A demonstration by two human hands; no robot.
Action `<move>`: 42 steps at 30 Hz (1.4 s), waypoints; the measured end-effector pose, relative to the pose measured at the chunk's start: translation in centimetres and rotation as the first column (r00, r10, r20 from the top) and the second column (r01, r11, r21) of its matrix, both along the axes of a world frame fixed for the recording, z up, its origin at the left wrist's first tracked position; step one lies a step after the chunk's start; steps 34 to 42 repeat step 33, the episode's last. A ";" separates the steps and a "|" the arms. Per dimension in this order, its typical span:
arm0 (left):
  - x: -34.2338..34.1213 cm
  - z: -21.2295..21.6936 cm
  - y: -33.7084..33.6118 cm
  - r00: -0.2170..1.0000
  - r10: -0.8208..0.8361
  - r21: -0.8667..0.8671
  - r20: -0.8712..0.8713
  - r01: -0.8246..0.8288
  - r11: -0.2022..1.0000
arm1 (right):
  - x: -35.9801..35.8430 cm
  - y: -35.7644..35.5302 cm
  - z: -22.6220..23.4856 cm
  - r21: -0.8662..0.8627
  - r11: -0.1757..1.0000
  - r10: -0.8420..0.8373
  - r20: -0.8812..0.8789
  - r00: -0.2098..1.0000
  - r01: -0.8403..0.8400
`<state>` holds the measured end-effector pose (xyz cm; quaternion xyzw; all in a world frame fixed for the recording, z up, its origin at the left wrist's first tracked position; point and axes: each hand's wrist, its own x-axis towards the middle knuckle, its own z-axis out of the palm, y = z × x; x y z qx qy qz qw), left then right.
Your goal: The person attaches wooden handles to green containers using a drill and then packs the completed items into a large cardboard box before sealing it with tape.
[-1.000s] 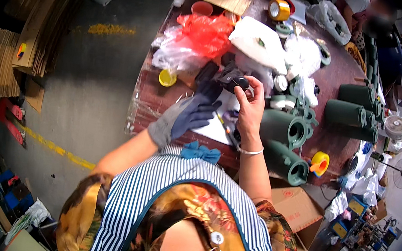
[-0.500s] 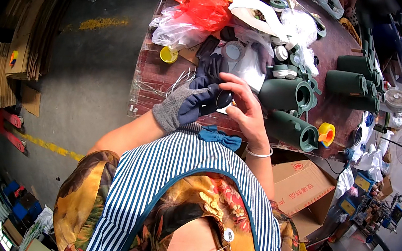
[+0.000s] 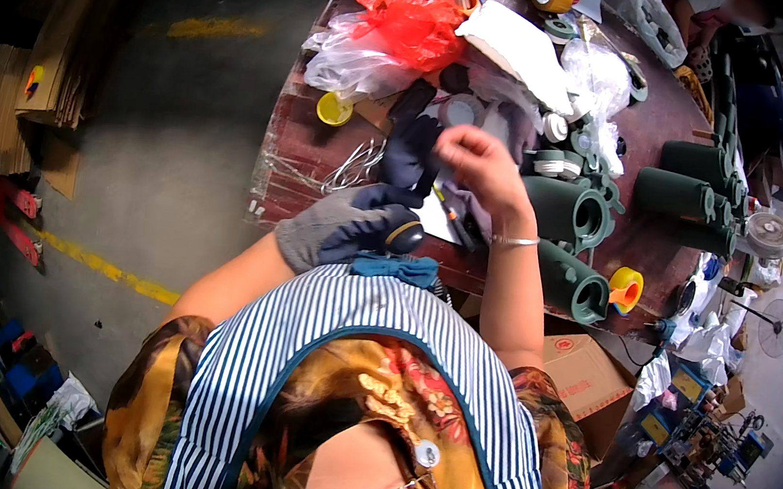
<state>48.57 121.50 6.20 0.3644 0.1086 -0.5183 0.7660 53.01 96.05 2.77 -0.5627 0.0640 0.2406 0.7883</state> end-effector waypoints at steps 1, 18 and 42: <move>0.2 -1.1 0.4 0.999 0.042 -0.119 0.008 -0.041 0.992 | 1.7 -1.5 -1.3 0.095 0.977 -0.186 -0.054 0.981 0.190; 2.9 -2.1 -1.1 0.967 0.230 -0.183 -0.114 -0.248 0.951 | 18.9 -12.7 -7.0 -0.864 0.149 0.175 0.501 0.848 0.480; 3.0 -1.9 -2.7 0.925 0.349 -0.304 -0.150 -0.379 0.874 | -1.7 1.1 6.3 -0.455 0.853 0.041 0.548 0.835 0.257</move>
